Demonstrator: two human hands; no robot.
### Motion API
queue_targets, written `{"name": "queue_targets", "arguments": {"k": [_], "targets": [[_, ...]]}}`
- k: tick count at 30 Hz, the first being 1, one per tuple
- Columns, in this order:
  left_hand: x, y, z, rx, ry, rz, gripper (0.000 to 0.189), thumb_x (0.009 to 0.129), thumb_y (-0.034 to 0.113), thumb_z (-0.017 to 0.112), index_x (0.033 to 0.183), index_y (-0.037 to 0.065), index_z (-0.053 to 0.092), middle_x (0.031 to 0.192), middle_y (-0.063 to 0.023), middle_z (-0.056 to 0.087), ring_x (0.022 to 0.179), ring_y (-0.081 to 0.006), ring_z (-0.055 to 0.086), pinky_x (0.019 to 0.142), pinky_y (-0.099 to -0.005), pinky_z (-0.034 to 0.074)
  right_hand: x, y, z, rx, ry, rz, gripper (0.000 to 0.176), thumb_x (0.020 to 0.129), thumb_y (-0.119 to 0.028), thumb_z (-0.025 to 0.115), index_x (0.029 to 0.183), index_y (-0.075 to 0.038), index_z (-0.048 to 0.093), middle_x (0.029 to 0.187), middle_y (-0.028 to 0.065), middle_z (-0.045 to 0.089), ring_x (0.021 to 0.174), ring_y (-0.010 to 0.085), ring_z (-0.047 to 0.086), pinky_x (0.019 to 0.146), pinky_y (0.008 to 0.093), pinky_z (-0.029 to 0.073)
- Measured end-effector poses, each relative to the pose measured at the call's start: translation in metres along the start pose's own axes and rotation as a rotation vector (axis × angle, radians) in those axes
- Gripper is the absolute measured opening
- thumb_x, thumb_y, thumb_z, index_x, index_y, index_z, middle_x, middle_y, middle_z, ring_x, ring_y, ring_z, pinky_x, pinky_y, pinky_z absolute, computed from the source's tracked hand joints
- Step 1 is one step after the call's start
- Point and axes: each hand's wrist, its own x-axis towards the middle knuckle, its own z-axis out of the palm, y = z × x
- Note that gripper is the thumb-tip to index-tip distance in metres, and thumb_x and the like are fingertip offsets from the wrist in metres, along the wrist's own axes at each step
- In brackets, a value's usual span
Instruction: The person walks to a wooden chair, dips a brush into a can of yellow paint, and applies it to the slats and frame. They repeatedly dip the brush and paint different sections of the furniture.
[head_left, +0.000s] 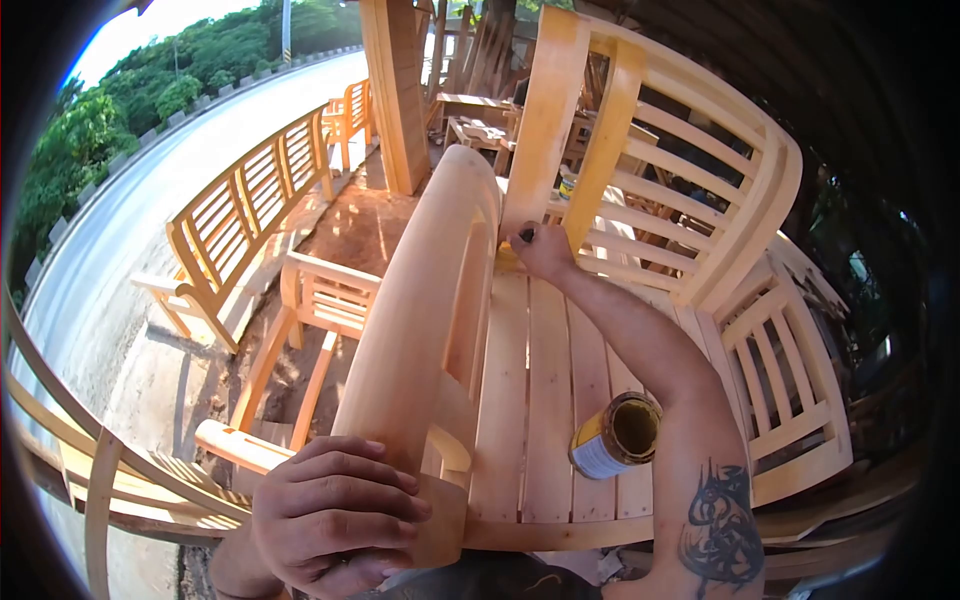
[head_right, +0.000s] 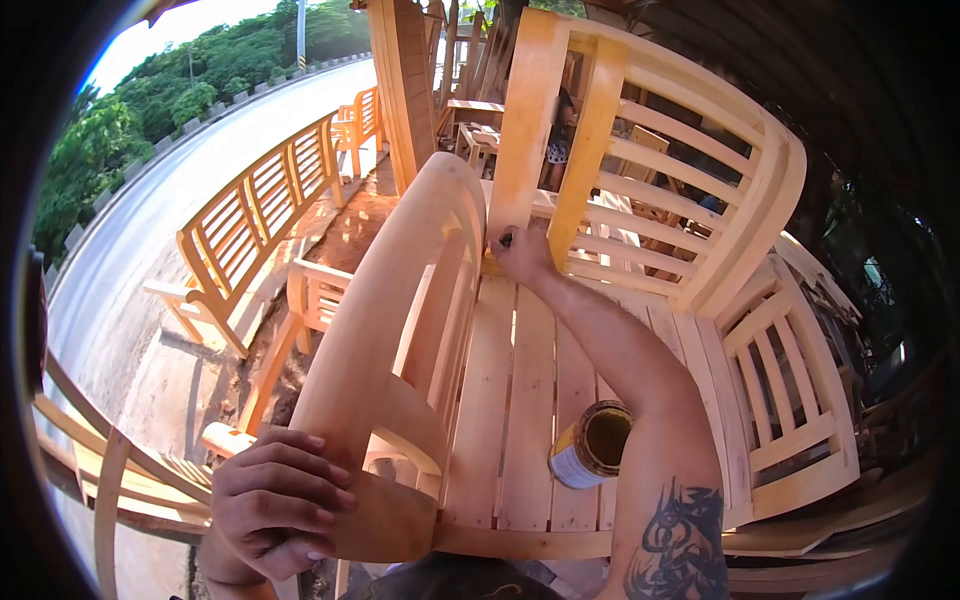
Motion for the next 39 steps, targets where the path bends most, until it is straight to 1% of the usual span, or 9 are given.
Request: {"name": "queue_targets", "arguments": {"k": [5,8,11,17,26,29,32,36,39], "targets": [[-0.001,-0.002,0.001,-0.047,-0.005,0.004,0.024,0.088,0.032,0.083,0.095,0.013,0.07,0.093,-0.0059,0.079,0.09,-0.0269,0.077,0.093,-0.0451,0.056,-0.012,-0.019,-0.026,0.083,0.027,0.015,0.034,0.09,-0.036,0.073,0.099,-0.004,0.078,0.087,0.0212,0.075,0.084,0.0368,0.074,0.081,0.0443,0.06],[0.0,-0.004,0.0,-0.052,-0.014,0.022,0.025,0.088,0.032,0.083,0.096,0.013,0.07,0.093,-0.0062,0.079,0.09,-0.0271,0.077,0.093,-0.0453,0.056,-0.021,-0.013,-0.006,0.015,-0.096,0.02,0.033,0.089,-0.036,0.073,0.099,-0.005,0.078,0.088,0.0194,0.076,0.084,0.0353,0.075,0.081,0.0442,0.06],[0.001,-0.003,0.0,-0.053,-0.021,0.015,0.025,0.088,0.031,0.083,0.096,0.013,0.07,0.093,-0.0064,0.079,0.09,-0.0271,0.077,0.093,-0.0454,0.056,-0.017,0.0,0.014,-0.045,-0.043,0.015,0.032,0.089,-0.036,0.072,0.098,-0.006,0.079,0.088,0.0188,0.076,0.083,0.0346,0.075,0.081,0.0431,0.06],[0.0,-0.002,-0.001,-0.057,-0.032,0.007,0.025,0.088,0.031,0.083,0.097,0.012,0.07,0.094,-0.0065,0.079,0.092,-0.0273,0.077,0.094,-0.0452,0.056,-0.016,-0.011,-0.032,0.047,-0.024,0.123,0.031,0.089,-0.034,0.073,0.101,-0.005,0.079,0.091,0.0213,0.076,0.086,0.0351,0.075,0.082,0.0427,0.06],[0.001,-0.002,-0.001,-0.035,-0.035,0.001,0.024,0.087,0.031,0.083,0.095,0.012,0.07,0.093,-0.0063,0.079,0.092,-0.0268,0.077,0.094,-0.0455,0.056,-0.017,0.009,-0.016,0.032,-0.002,0.079,0.029,0.088,-0.031,0.075,0.1,-0.005,0.079,0.094,0.0219,0.076,0.089,0.0346,0.075,0.082,0.0418,0.06],[0.0,-0.002,-0.001,-0.037,-0.028,-0.003,0.024,0.087,0.031,0.083,0.095,0.012,0.07,0.093,-0.0062,0.08,0.092,-0.0266,0.077,0.094,-0.0454,0.057,-0.026,-0.001,-0.025,0.04,-0.007,0.019,0.028,0.088,-0.03,0.075,0.1,-0.006,0.079,0.091,0.0195,0.076,0.086,0.0355,0.075,0.081,0.0425,0.06],[0.0,0.0,0.0,-0.037,-0.024,-0.019,0.024,0.087,0.031,0.083,0.094,0.012,0.07,0.094,-0.0064,0.08,0.091,-0.0263,0.077,0.094,-0.0455,0.057,-0.025,0.022,-0.002,0.03,-0.086,0.077,0.028,0.087,-0.03,0.074,0.099,-0.005,0.079,0.088,0.017,0.077,0.084,0.0355,0.075,0.081,0.0427,0.06],[0.0,-0.001,-0.001,-0.037,-0.036,-0.015,0.023,0.086,0.028,0.083,0.094,0.011,0.071,0.094,-0.0069,0.08,0.092,-0.0264,0.077,0.094,-0.0444,0.057,-0.023,0.015,-0.01,0.062,0.02,0.039,0.029,0.088,-0.031,0.073,0.098,-0.005,0.079,0.086,0.0179,0.076,0.083,0.0363,0.074,0.08,0.043,0.06],[0.003,-0.002,-0.006,-0.111,-0.06,0.063,0.026,0.092,0.027,0.076,0.105,0.006,0.071,0.102,-0.0107,0.076,0.1,-0.0301,0.074,0.098,-0.0489,0.054,-0.026,0.001,-0.015,0.055,-0.028,0.001,0.03,0.088,-0.032,0.073,0.099,-0.005,0.078,0.085,0.0197,0.075,0.083,0.0377,0.074,0.08,0.044,0.06]]}}
